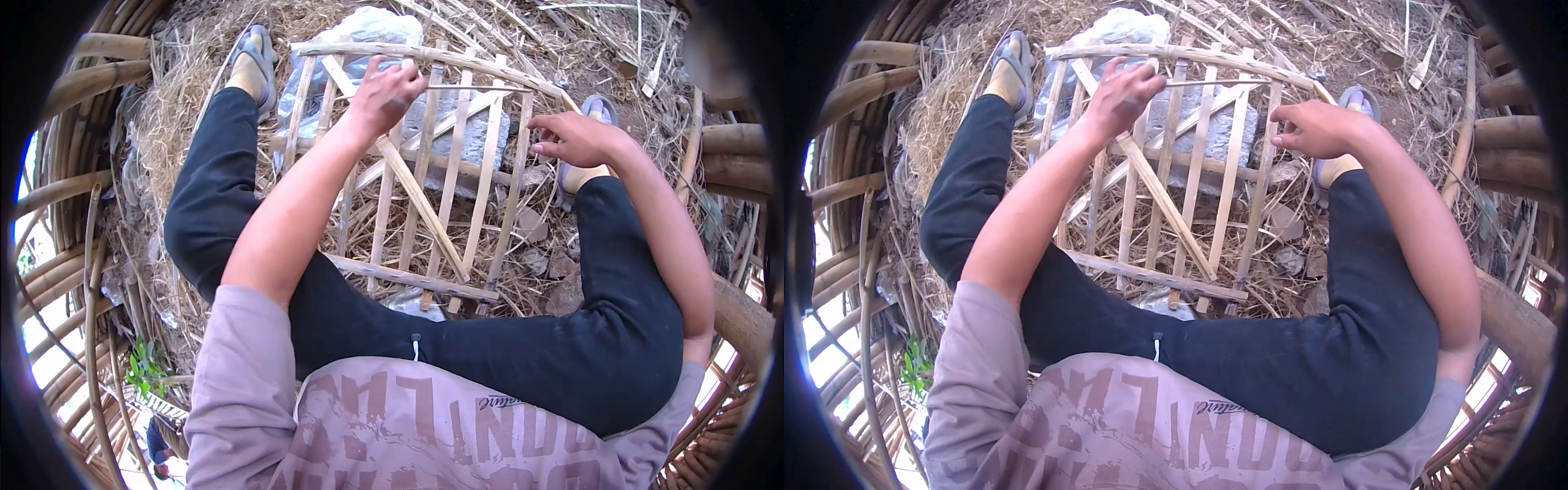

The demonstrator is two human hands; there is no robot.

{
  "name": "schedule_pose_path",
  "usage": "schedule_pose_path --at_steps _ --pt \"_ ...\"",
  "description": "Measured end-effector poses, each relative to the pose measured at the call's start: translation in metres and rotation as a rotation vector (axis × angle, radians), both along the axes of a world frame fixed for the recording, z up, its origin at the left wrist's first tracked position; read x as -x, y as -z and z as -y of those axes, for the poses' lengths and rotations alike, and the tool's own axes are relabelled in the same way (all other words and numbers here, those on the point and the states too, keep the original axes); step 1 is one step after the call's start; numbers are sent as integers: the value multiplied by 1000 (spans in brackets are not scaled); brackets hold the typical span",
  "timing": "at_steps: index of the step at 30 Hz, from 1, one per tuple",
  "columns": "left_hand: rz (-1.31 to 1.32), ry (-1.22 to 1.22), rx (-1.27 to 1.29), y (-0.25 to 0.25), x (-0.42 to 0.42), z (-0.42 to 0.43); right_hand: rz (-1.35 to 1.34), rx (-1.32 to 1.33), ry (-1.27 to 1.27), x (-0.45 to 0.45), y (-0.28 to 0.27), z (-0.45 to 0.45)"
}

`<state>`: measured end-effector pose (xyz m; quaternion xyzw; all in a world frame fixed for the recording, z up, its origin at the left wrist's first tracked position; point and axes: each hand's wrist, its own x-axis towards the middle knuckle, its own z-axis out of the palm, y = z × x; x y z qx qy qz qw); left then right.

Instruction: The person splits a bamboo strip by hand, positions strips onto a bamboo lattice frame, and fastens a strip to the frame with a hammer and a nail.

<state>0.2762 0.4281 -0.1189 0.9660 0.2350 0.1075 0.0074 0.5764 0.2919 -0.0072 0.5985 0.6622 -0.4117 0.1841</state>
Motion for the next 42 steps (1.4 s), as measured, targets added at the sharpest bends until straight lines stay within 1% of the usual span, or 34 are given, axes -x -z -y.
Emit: schedule_pose_path --at_steps 3,4,7,8,9,10,13,15,17,20,23,24,25,27,28,29,31,32,35,36,38,40,42 --pt "122 -1 491 -43 0 -2 -12 -39 -37 4 -1 -4" --pt "93 27 597 -56 6 -3 -12 -55 -43 4 -4 -3" --pt "-1 -30 835 -98 49 17 -34 -82 -17 -4 -4 2" --pt "-76 -86 950 -105 66 25 -38 -93 -3 -6 -6 4" --pt "-150 -146 1062 -110 82 31 -40 -104 8 -8 -7 6" --pt "-210 -195 1118 -105 100 38 -33 -98 9 -10 -9 8" --pt "-353 -352 1281 -73 149 59 -42 -55 87 -15 -11 14" --pt "-472 -368 1239 -49 172 64 -34 -59 134 -26 -5 19" --pt "-447 -420 1308 -31 189 67 -22 -57 176 -32 -4 20" --pt "-504 -484 1380 -7 214 62 3 -50 178 -37 -4 22" --pt "-489 -467 1337 -4 215 56 6 -34 167 -37 0 21" --pt "-449 -507 1378 -7 211 55 3 -36 181 -36 1 20" --pt "-435 -487 1394 -9 210 51 -2 -35 167 -35 3 20" --pt "-266 -598 1536 -7 211 44 -13 -39 137 -33 4 17" --pt "-200 -640 1458 -16 207 42 -4 -35 123 -29 2 15" --pt "-31 -722 1392 -12 209 40 -13 -25 127 -26 2 14" --pt "233 -879 1378 -19 199 33 -30 -9 138 -22 2 11" --pt "401 -966 1411 -1 206 28 -30 -4 130 -20 2 9" --pt "553 -1107 1485 15 198 37 -51 -3 106 -17 1 4" --pt "541 -1149 1475 22 195 43 -51 -9 106 -17 2 3" --pt "540 -1182 1534 25 189 56 -54 -22 107 -17 3 2" --pt "515 -1276 1575 20 179 74 -30 -19 79 -11 -8 2" --pt "491 -1295 1695 20 184 85 -21 -21 72 -9 -10 1"
